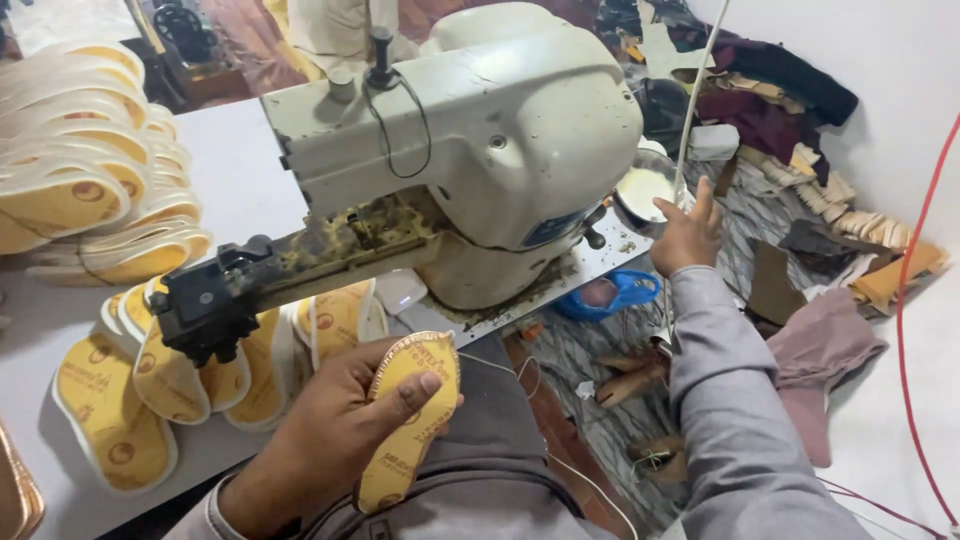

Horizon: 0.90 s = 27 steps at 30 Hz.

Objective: A worker in a shoe production facility organizes stacks of shoe insoles and then uses an industrial sewing machine to stitch around the perimeter of each insole.

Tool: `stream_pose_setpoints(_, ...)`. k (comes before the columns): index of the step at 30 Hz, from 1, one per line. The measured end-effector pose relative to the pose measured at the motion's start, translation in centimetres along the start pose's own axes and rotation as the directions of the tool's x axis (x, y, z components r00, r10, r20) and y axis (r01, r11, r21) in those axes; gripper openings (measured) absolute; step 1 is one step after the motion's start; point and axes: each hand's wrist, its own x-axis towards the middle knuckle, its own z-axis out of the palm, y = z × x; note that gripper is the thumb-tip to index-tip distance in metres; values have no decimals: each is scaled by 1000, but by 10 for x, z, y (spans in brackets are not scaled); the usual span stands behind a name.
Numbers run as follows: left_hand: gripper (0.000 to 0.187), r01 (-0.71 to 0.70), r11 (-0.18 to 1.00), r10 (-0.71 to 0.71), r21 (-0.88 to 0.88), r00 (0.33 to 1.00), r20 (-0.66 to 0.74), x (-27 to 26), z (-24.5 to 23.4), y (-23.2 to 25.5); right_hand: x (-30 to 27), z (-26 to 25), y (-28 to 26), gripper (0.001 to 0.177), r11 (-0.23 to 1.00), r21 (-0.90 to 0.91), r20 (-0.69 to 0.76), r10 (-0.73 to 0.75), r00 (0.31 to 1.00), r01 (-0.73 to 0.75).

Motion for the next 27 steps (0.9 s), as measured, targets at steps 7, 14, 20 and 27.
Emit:
stream_pose_setpoints(7, 44, 87, 948, -83, 306, 996, -24, 23, 16, -6, 15, -2, -3, 68, 990, -109, 179, 112, 977, -94)
stream_pose_setpoints(14, 37, 87, 992, -81, 92, 995, -60, 22, 13, -18, 15, -3, -4, 68, 977, -201, 228, 118, 967, -71)
stream_pose_setpoints(20, 30, -141, 974, 160, 178, 982, -97, 18, 8, -28, 4, -7, 11, 60, 993, 116, -46, -11, 999, 16)
stream_pose_setpoints(27, 31, -116, 928, 183, 353, 970, -162, 11, -2, -13, 6, 11, 51, 62, 987, 150, 107, 45, 993, -61)
